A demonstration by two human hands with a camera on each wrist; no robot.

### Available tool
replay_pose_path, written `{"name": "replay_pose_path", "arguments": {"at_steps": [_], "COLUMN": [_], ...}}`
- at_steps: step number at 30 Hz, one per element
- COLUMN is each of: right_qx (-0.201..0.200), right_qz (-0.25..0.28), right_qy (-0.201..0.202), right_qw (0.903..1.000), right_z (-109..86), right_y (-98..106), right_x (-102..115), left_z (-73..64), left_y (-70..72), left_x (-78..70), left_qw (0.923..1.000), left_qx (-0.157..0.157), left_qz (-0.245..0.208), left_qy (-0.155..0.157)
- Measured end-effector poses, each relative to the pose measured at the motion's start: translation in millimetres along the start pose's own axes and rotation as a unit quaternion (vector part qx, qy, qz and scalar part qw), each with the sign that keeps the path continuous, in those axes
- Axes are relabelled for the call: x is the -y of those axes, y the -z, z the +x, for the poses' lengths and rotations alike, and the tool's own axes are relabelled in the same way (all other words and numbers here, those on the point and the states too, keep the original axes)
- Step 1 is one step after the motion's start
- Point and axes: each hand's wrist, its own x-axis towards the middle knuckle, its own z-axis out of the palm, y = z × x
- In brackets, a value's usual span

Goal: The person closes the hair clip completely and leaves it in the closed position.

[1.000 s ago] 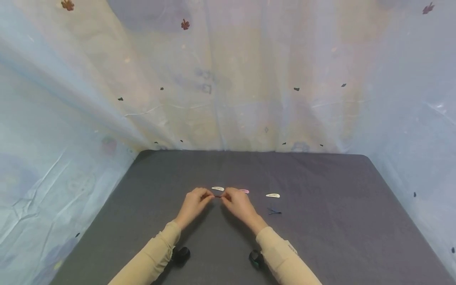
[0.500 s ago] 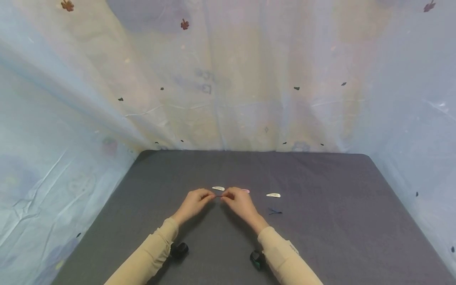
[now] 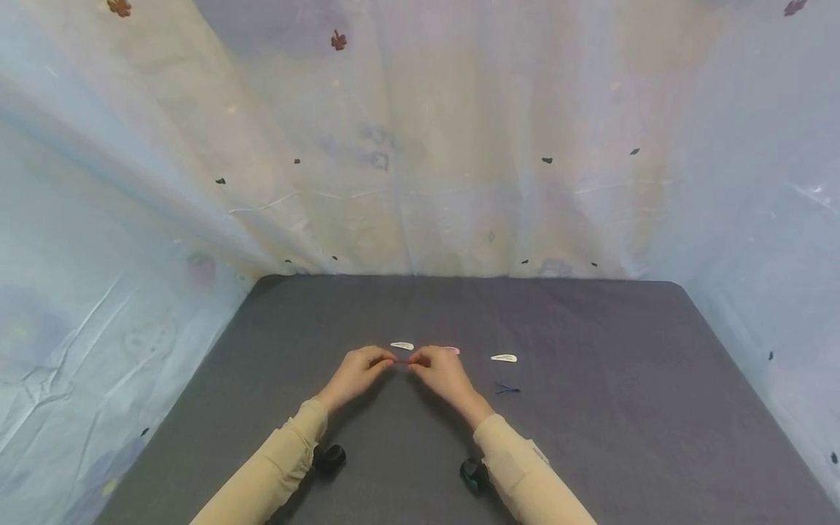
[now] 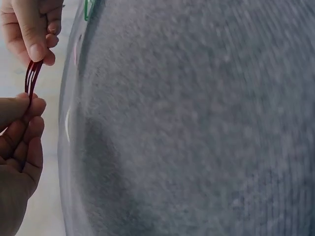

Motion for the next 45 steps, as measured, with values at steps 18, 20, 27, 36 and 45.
{"name": "replay_pose_path", "arguments": {"at_steps": [18,20,27,36,45], "right_qx": [0.079,0.08,0.089,0.116,0.118], "right_qz": [-0.074,-0.077,-0.066,-0.062,-0.046], "right_qy": [-0.008,-0.005,0.0,-0.02,-0.024], "right_qw": [0.9941,0.9938,0.9938,0.9911,0.9917], "right_z": [11.3,11.5,10.3,9.6,6.1], "right_y": [-16.9,-17.7,-16.4,-14.0,-8.6], "right_x": [3.6,3.1,2.8,3.1,6.7], "left_z": [2.9,3.3,2.9,3.1,3.0], "left_y": [-2.9,-2.2,1.4,5.6,3.8], "left_x": [19.4,19.3,21.6,19.2,17.1], "left_qw": [0.9914,0.9916,0.9916,0.9909,0.99], "left_qx": [0.055,0.057,0.073,0.106,0.105], "left_qz": [0.119,0.116,0.105,0.083,0.094], "left_qy": [0.007,0.008,-0.017,-0.001,0.0]}}
